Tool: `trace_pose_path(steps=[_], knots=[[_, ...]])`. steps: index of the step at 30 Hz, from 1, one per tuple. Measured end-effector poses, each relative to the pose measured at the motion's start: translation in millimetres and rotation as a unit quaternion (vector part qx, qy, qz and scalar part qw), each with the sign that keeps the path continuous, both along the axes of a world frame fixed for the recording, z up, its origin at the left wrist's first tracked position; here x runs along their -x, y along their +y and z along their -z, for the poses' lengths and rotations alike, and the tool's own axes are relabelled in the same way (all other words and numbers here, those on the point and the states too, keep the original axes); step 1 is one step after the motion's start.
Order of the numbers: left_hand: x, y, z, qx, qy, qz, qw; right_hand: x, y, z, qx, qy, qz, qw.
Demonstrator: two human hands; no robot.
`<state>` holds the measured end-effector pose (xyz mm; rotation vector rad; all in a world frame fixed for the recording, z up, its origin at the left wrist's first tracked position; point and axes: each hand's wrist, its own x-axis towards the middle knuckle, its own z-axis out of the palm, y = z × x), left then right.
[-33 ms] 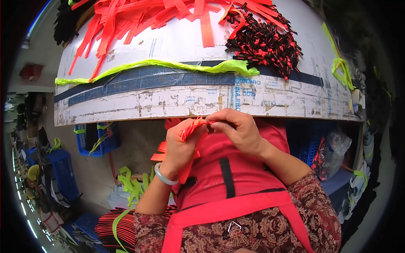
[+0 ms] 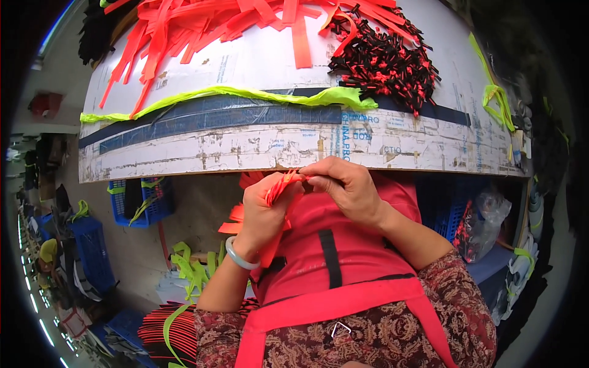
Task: Assembling bundles of red fabric straps by sliding a black plastic fastener over the ends.
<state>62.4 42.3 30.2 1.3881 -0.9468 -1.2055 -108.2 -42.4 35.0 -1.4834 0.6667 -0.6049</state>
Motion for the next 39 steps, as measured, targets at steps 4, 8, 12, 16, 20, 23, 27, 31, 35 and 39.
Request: trace_pose_path(steps=[4,8,12,16,20,23,27,31,35,39], knots=[[1,3,4,-0.004,0.009,0.013,1.0,-2,4,-3,-0.052,0.005,0.033,0.998],[2,4,1,-0.008,0.008,0.019,1.0,2,2,-3,-0.021,0.027,0.013,0.999],[-1,4,6,0.002,-0.033,0.038,0.999,0,3,2,0.114,0.009,0.019,0.993],[-2,6,9,0.045,-0.064,0.055,0.995,-2,5,4,0.108,0.012,0.023,0.994],[-4,6,13,0.032,-0.069,0.05,0.996,-3,4,14,0.061,-0.018,0.006,0.998],[-4,6,13,0.021,-0.067,0.027,0.997,-5,6,18,0.014,-0.036,-0.003,0.999],[-4,6,12,0.029,-0.043,0.001,0.999,-9,14,10,-0.006,0.0,0.015,1.0],[-16,4,3,0.04,-0.029,0.009,0.999,-5,11,2,0.18,-0.015,0.039,0.983],[-25,-7,-37,0.125,-0.121,0.066,0.983,-4,-9,-4,-0.084,-0.018,0.027,0.996],[-24,-20,-102,0.253,-0.194,0.127,0.939,-15,-15,-33,-0.263,-0.164,-0.087,0.947]])
